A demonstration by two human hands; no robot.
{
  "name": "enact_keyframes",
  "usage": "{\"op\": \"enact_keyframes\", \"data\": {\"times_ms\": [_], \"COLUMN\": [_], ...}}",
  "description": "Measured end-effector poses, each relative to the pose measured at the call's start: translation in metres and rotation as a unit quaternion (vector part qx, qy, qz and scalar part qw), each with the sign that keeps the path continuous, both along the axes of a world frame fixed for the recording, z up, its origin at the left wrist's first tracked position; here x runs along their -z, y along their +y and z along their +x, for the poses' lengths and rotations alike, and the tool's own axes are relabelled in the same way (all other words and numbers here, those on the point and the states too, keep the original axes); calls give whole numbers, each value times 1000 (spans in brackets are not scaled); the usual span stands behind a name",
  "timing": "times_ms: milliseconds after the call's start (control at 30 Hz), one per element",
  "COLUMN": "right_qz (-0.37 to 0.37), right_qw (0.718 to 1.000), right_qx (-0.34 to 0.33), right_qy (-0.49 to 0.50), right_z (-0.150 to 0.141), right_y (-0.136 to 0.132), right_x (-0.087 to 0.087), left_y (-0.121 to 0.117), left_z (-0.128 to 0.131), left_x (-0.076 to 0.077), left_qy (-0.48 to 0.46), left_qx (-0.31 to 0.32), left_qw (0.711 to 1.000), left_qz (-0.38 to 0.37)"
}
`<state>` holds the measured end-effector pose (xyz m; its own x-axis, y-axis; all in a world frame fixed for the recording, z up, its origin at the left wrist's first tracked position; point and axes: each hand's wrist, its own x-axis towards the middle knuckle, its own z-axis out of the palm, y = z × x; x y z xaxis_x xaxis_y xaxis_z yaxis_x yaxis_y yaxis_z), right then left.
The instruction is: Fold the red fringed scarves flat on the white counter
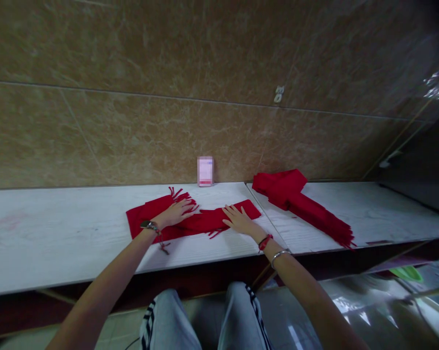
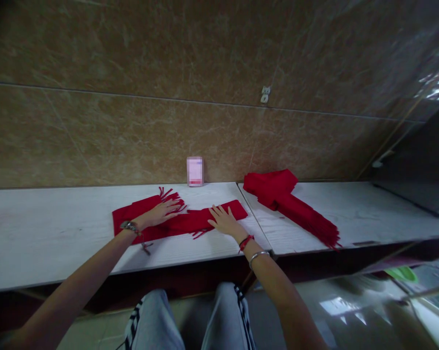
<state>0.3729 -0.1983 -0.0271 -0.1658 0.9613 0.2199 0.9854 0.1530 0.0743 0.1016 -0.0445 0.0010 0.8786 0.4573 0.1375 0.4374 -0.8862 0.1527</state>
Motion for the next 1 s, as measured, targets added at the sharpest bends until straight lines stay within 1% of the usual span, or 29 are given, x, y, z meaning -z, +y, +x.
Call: {"op": "enact_keyframes", "data": {"times_ms": [67,100,200,300,433,500,533,567,633,700,767,833,933,1000], "right_qz": [-24,-30,-35,-38,-71,-90,-85,-72,-32,-22,-46,-70,-74,-67], "right_qw": [1000,999,999,999,997,994,993,993,990,985,985,988,991,992], "right_qx": [18,27,34,27,32,43,39,23,-38,-103,-128,-116,-99,-105], "right_qy": [9,12,12,10,22,49,69,93,133,139,109,72,42,32], "right_z": [1,4,14,22,26,19,13,4,-19,-42,-59,-65,-62,-58], "right_y": [0,0,0,2,5,8,10,12,16,20,23,24,25,24], "right_x": [7,9,14,16,14,6,0,-5,-16,-22,-19,-11,4,8], "left_y": [19,27,45,55,58,57,56,54,50,47,43,41,38,37], "left_z": [-34,-51,-91,-115,-132,-140,-143,-146,-152,-155,-157,-157,-157,-157], "left_x": [2,4,12,18,17,16,16,16,15,14,13,13,14,14], "left_qy": [3,-1,-30,-47,-59,-54,-52,-51,-54,-64,-75,-76,-64,-60], "left_qx": [2,-17,-125,-197,-288,-295,-295,-301,-319,-322,-305,-301,-330,-347], "left_qw": [1000,1000,992,978,954,952,951,949,943,940,943,942,932,927], "left_qz": [-7,-7,-12,-45,-56,-66,-72,-75,-80,-91,-111,-129,-133,-126]}}
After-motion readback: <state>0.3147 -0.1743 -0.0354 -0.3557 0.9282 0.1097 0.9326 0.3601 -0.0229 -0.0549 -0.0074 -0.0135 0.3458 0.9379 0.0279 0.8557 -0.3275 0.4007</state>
